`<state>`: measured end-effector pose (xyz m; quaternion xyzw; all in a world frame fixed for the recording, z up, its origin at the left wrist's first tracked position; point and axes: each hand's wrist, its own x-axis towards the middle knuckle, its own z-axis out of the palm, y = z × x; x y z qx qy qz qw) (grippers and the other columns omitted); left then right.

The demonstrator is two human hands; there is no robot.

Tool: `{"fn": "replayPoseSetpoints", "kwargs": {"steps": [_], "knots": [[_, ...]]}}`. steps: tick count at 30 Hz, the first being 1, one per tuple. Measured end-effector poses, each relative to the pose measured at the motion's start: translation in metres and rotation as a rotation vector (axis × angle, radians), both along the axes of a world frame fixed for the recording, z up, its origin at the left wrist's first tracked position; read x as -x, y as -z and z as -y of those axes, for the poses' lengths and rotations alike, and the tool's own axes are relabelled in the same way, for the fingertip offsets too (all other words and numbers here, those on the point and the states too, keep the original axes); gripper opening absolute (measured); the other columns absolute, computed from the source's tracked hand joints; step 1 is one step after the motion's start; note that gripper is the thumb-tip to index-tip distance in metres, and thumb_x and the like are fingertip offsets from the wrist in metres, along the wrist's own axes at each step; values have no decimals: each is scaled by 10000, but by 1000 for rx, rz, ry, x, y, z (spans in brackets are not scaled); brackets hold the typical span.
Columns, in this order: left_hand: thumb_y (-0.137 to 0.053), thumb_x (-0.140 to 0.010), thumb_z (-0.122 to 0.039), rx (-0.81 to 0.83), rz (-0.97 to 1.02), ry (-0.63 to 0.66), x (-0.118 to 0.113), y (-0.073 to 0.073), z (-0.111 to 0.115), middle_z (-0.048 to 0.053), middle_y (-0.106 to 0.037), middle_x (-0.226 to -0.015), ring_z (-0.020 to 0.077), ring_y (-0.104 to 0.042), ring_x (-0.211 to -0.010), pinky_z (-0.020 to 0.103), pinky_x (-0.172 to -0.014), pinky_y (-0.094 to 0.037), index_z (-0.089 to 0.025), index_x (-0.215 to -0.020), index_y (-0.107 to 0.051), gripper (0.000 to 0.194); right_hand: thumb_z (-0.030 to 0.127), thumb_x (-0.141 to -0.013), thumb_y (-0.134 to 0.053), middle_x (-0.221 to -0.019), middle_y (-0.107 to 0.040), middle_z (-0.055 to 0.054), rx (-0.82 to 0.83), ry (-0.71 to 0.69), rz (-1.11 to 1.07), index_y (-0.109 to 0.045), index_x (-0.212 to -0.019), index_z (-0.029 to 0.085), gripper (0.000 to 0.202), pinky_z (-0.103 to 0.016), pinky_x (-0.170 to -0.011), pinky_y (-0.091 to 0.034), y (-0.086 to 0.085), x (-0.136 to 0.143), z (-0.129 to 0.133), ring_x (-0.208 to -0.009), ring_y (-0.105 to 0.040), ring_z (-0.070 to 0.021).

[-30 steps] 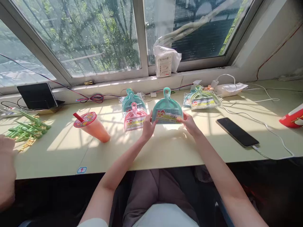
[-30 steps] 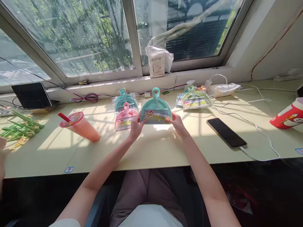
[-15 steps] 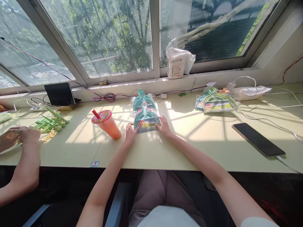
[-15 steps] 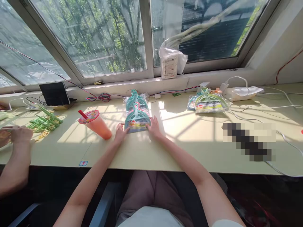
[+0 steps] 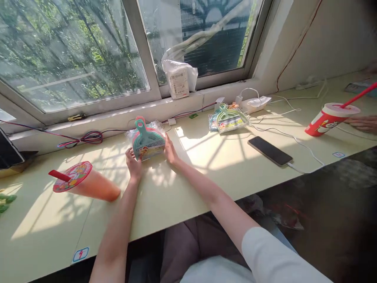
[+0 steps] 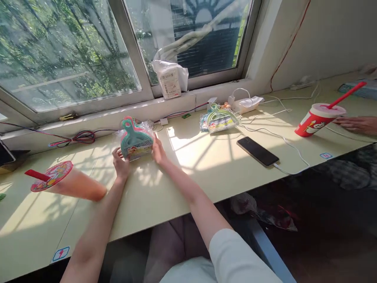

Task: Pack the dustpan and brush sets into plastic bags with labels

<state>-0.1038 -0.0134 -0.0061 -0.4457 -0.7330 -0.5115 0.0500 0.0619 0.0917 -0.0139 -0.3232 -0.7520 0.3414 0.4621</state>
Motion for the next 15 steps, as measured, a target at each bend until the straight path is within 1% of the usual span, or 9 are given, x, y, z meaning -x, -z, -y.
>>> {"fn": "replayPoseSetpoints", "kwargs": {"steps": [2, 3, 4, 5, 7, 9, 10, 12, 15], "knots": [[-598, -814, -149, 57, -77, -26, 2, -3, -10, 160, -599, -1249, 284, -578, -1163, 497, -1070, -419, -151, -1336, -464, 539, 15, -843, -425, -1454, -533, -139, -43, 74, 91, -184, -1605, 182, 816, -438, -1107, -445, 1, 10, -7, -1326, -482, -267], [-594, -825, -158, 87, -141, -65, 1, -4, -12, 179, -561, -1316, 311, -527, -1246, 525, -1116, -361, -140, -1342, -472, 532, 18, -850, -434, -1457, -532, -134, -66, 108, 135, -218, -1599, 182, 797, -444, -1121, -430, 1, 14, -9, -1359, -452, -274], [-601, -830, -171, 116, -211, -118, -2, -5, -12, 195, -504, -1393, 339, -463, -1320, 549, -1148, -306, -131, -1356, -473, 543, 31, -860, -452, -1456, -536, -128, -85, 141, 176, -251, -1591, 186, 774, -458, -1136, -411, 2, 16, -10, -1389, -423, -280], [-618, -829, -194, 139, -276, -179, -5, -6, -11, 204, -427, -1471, 368, -395, -1371, 569, -1151, -285, -131, -1374, -468, 568, 56, -871, -480, -1452, -544, -122, -94, 161, 211, -278, -1583, 193, 752, -471, -1150, -391, 2, 17, -11, -1403, -412, -283], [-640, -830, -231, 153, -365, -280, -14, -7, -6, 215, -320, -1550, 407, -303, -1419, 601, -1135, -284, -131, -1426, -425, 642, 101, -882, -523, -1464, -544, -106, -83, 165, 243, -308, -1570, 209, 728, -471, -1150, -388, 1, 16, -11, -1388, -444, -281], [-620, -843, -223, 157, -461, -287, -22, -8, -2, 223, -277, -1578, 410, -281, -1436, 613, -1127, -283, -130, -1454, -392, 659, 120, -882, -534, -1499, -519, -90, -43, 132, 237, -305, -1567, 218, 729, -442, -1124, -418, -1, 13, -10, -1345, -502, -269], [-594, -858, -211, 169, -513, -243, -26, -9, -2, 218, -290, -1576, 402, -295, -1434, 611, -1124, -286, -138, -1446, -406, 622, 128, -882, -537, -1505, -516, -90, -13, 117, 234, -291, -1571, 213, 736, -428, -1110, -432, -2, 12, -10, -1326, -525, -266], [-534, -892, -205, 225, -602, -84, -30, -10, -5, 187, -390, -1526, 382, -367, -1396, 593, -1104, -315, -170, -1361, -504, 471, 165, -889, -556, -1481, -543, -102, 56, 105, 237, -255, -1579, 193, 754, -418, -1097, -442, -4, 9, -12, -1301, -552, -271], [-487, -911, -230, 332, -634, 198, -30, -9, -16, 142, -595, -1278, 342, -511, -1224, 541, -1049, -376, -186, -1090, -632, 234, 205, -895, -593, -1467, -555, -110, 107, 90, 229, -225, -1577, 179, 775, -426, -1101, -436, -3, 9, -16, -1290, -565, -277]]}}
